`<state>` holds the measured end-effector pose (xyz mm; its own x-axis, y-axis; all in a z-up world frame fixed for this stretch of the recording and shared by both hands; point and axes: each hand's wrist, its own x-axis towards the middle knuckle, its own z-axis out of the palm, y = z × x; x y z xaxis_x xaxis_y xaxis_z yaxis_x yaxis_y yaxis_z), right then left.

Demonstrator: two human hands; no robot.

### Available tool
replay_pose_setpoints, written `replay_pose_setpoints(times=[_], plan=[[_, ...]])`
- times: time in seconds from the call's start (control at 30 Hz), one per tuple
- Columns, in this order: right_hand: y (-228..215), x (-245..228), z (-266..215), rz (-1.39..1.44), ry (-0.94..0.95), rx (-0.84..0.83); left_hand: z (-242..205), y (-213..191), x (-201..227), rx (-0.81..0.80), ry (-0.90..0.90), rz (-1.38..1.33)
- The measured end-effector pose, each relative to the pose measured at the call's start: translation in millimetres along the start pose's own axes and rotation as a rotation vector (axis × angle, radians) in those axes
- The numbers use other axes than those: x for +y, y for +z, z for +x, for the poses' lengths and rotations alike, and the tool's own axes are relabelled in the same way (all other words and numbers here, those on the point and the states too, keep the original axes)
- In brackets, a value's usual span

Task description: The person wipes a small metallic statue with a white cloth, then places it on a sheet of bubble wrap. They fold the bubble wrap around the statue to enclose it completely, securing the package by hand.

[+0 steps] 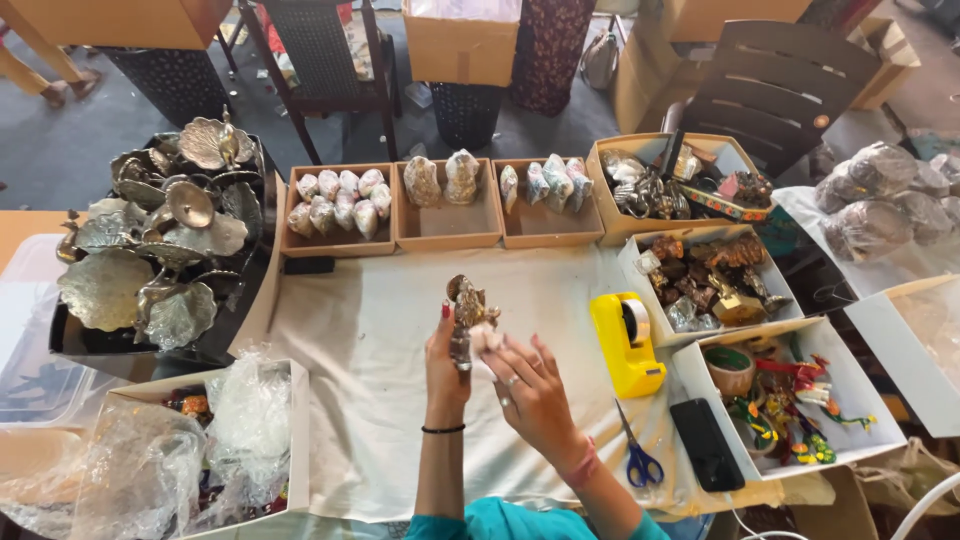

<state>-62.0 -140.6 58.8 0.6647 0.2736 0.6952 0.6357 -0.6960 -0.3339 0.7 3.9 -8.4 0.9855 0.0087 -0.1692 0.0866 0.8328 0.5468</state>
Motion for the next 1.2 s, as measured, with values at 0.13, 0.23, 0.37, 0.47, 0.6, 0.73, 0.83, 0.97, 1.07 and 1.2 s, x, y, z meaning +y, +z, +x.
replay_pose_setpoints(times=[0.13, 0.23, 0.37, 0.47, 0.6, 0.73, 0.83, 0.97, 1.07, 1.2], plan=[[-3, 14, 11, 0.159, 0.201, 0.027, 4, -13, 4, -0.035, -0.043, 0.096], [-25, -2, 59, 0.123, 0.222, 0.117, 16, -40, -28, -0.162, -0.042, 0.087], [-15, -12, 39, 0.066, 0.068, 0.122, 16, -38, -30, -0.175, 0.002, 0.042], [-9, -5, 14, 0.092, 0.008, 0.031, 8, -16, -6, -0.091, 0.0, -0.029], [-10, 10, 35, 0.209, 0.172, 0.115, 9, -28, -4, -0.12, -0.097, -0.022], [-17, 5, 54, 0.156, 0.182, 0.16, 21, -58, -34, -0.257, -0.105, 0.004], [-25, 6, 43, 0.188, 0.181, -0.016, 11, -35, -10, -0.238, -0.15, -0.026], [-27, 14, 51, 0.247, 0.26, -0.046, 16, -39, -22, -0.24, -0.241, -0.028], [-21, 19, 45, 0.248, 0.276, 0.022, 18, -45, -35, -0.192, -0.27, -0.104], [-14, 33, 34, 0.312, 0.458, -0.115, 10, -19, -9, -0.222, -0.236, -0.088]])
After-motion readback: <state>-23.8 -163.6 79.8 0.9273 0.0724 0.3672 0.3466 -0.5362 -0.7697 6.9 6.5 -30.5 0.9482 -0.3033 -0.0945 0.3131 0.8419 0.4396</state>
